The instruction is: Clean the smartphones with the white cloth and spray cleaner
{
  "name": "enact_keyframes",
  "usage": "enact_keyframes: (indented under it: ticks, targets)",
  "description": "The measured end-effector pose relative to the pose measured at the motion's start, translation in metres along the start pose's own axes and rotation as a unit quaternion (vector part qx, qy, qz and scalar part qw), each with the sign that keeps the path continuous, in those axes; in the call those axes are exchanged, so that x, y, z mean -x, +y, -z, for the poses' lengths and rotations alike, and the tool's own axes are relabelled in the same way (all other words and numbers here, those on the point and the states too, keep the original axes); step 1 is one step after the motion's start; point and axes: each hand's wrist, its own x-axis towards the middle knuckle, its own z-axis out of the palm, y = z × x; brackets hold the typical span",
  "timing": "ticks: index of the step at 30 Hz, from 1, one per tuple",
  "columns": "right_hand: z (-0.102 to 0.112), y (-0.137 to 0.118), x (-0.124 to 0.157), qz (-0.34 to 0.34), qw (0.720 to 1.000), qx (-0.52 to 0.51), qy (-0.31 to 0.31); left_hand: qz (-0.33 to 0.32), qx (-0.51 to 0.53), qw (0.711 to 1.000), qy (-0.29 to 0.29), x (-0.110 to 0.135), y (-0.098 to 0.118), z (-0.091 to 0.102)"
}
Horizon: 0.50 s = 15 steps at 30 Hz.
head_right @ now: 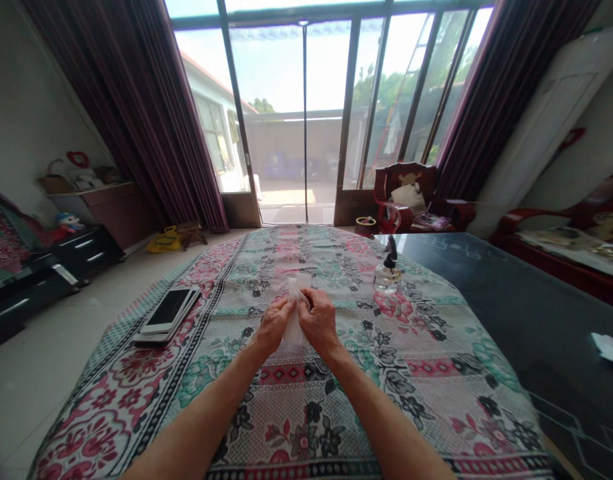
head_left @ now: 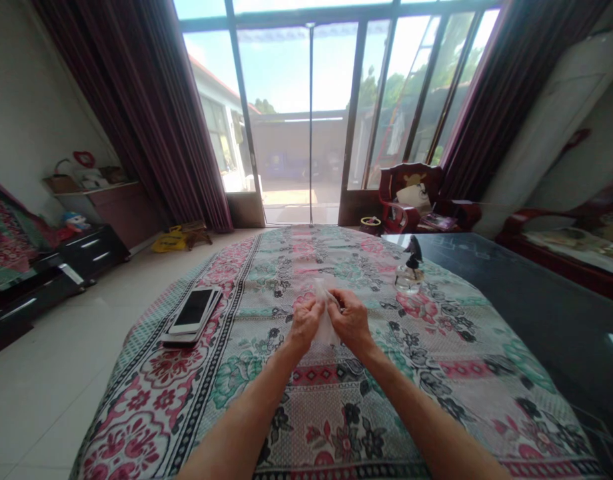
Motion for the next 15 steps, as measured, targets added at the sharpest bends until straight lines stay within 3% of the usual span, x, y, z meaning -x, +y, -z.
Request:
enact_keyframes:
  ticks: [5, 10, 13, 15]
  targets:
    - [-0.003, 0.002, 0.0, -0.027, 0.999, -0.041, -0.016, -0.024, -0.041, 0.999, -0.006, 0.003, 0.0, -0.006]
    - [-0.001, -0.002, -0.001, -0.051, 0.995, -0.08, -0.04, -0.044, -0.084, 0.994, -0.05, 0.005, 0.007, -0.002]
    - [0.0, -0.004, -0.002, -0.099, 0.988, -0.109, -0.053, -0.073, -0.119, 0.987, -0.078, 0.011, 0.013, -0.006]
    - [0.0, -0.003, -0.003, -0.142, 0.977, -0.146, -0.069, -0.048, -0.08, 0.992, -0.085, 0.017, 0.017, -0.01]
